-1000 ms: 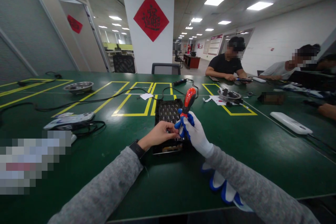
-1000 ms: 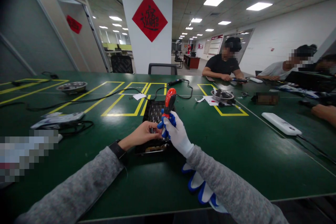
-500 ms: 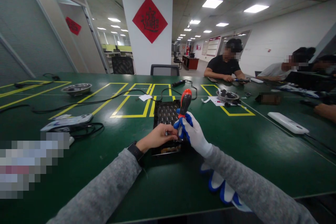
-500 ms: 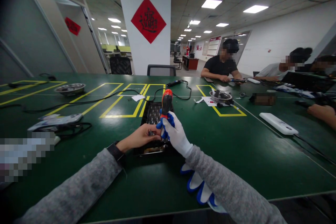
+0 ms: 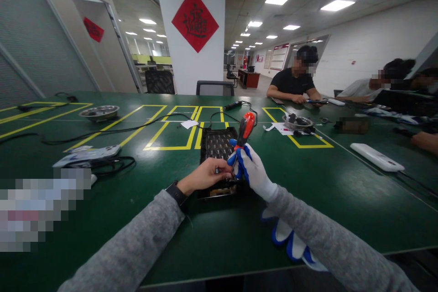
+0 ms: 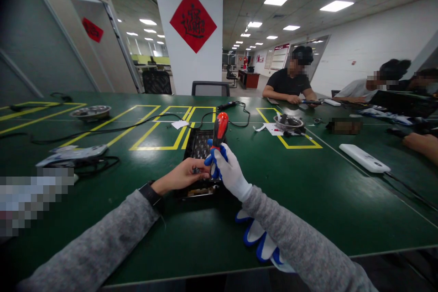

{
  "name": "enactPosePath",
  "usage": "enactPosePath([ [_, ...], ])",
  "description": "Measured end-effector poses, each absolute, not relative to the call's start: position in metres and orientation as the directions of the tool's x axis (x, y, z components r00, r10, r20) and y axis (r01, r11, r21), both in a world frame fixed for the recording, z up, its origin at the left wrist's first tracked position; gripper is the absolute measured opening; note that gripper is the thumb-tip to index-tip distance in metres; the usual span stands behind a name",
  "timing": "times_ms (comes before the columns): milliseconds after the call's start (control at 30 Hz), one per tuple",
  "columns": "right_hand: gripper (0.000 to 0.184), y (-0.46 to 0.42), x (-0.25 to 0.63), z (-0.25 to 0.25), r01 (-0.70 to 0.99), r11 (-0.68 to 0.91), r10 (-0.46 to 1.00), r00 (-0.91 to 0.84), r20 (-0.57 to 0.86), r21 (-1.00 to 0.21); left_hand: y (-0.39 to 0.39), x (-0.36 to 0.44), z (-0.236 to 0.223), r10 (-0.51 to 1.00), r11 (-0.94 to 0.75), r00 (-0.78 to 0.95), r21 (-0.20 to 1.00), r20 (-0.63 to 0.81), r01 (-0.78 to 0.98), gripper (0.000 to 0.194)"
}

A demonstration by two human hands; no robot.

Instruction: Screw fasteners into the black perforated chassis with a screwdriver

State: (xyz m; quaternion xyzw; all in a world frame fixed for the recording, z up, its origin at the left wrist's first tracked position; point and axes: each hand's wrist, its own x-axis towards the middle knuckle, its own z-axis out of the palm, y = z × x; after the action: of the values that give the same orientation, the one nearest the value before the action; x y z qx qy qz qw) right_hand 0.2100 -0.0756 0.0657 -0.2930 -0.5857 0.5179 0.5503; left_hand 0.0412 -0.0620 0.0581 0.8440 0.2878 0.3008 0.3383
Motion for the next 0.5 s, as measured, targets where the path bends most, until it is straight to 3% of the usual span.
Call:
enactPosePath([
  [500, 0.036, -0.0765, 0.2099, 0.0662, -0.258, 0.289, 0.911, -0.221, 0.348, -0.922, -0.0617, 0.0406, 0.0584, 0.677, -0.594, 0.681, 0.754, 0.281, 0.28, 0.02],
])
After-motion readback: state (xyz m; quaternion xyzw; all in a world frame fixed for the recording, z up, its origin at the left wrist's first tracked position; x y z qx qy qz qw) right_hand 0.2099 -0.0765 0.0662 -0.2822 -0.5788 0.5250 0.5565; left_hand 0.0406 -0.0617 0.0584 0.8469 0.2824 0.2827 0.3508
